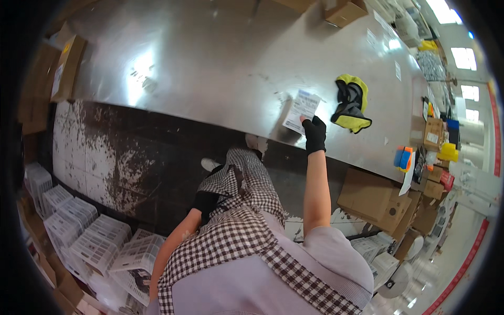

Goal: The person picks up cylindrical items from a white basket, places them on a metal table, and affixes printed labels to them. They then place the labeled items into a small cardboard box and seal it. The person also handles bubble-wrapped packages, attaching labels and moving them between baskets and the table.

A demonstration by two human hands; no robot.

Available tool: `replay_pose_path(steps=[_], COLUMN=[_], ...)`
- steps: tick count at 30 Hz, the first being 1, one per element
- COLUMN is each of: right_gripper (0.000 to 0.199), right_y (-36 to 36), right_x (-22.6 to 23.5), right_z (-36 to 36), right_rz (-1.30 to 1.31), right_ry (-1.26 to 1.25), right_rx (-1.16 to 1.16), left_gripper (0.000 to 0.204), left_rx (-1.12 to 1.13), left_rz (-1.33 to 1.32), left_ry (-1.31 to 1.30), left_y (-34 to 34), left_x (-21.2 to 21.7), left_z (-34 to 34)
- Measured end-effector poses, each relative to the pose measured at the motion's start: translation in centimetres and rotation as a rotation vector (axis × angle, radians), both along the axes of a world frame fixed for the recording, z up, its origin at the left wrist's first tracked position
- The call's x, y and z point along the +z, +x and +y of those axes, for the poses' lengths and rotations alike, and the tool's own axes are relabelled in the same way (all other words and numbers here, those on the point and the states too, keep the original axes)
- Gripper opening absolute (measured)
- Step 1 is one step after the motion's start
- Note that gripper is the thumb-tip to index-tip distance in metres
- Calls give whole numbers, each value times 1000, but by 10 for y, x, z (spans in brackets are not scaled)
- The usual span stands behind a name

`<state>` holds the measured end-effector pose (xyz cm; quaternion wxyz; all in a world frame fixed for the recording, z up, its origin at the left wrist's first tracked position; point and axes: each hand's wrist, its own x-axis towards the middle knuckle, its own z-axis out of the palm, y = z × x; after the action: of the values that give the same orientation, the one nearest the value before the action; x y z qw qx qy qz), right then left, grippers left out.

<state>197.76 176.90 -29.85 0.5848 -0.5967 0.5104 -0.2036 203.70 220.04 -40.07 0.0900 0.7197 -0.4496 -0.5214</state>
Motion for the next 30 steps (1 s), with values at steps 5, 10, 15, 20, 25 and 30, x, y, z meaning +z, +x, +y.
replay_pose_path(steps=[5,10,15,20,25,30], right_gripper=[29,30,30,27,26,26], right_y=[104,188,269,360,477,565], right_x=[81,101,106,93,88,107], right_z=[137,247,354,455,585,738], right_rz=[-116,-69,-109,-126,-103,-33], right_ry=[217,244,278,375,343,319], right_rx=[399,790,1116,1327,1516,1780], left_gripper=[47,42,42,33,26,22], left_rx=[205,617,1194,1457,1621,1775], left_rz=[172,265,276,-47,-247,-320], left_ry=[-133,-551,-580,-417,-251,-463], left_y=[61,72,78,128,215,285], left_x=[106,118,114,105,103,152], left_z=[39,130,189,256,346,446])
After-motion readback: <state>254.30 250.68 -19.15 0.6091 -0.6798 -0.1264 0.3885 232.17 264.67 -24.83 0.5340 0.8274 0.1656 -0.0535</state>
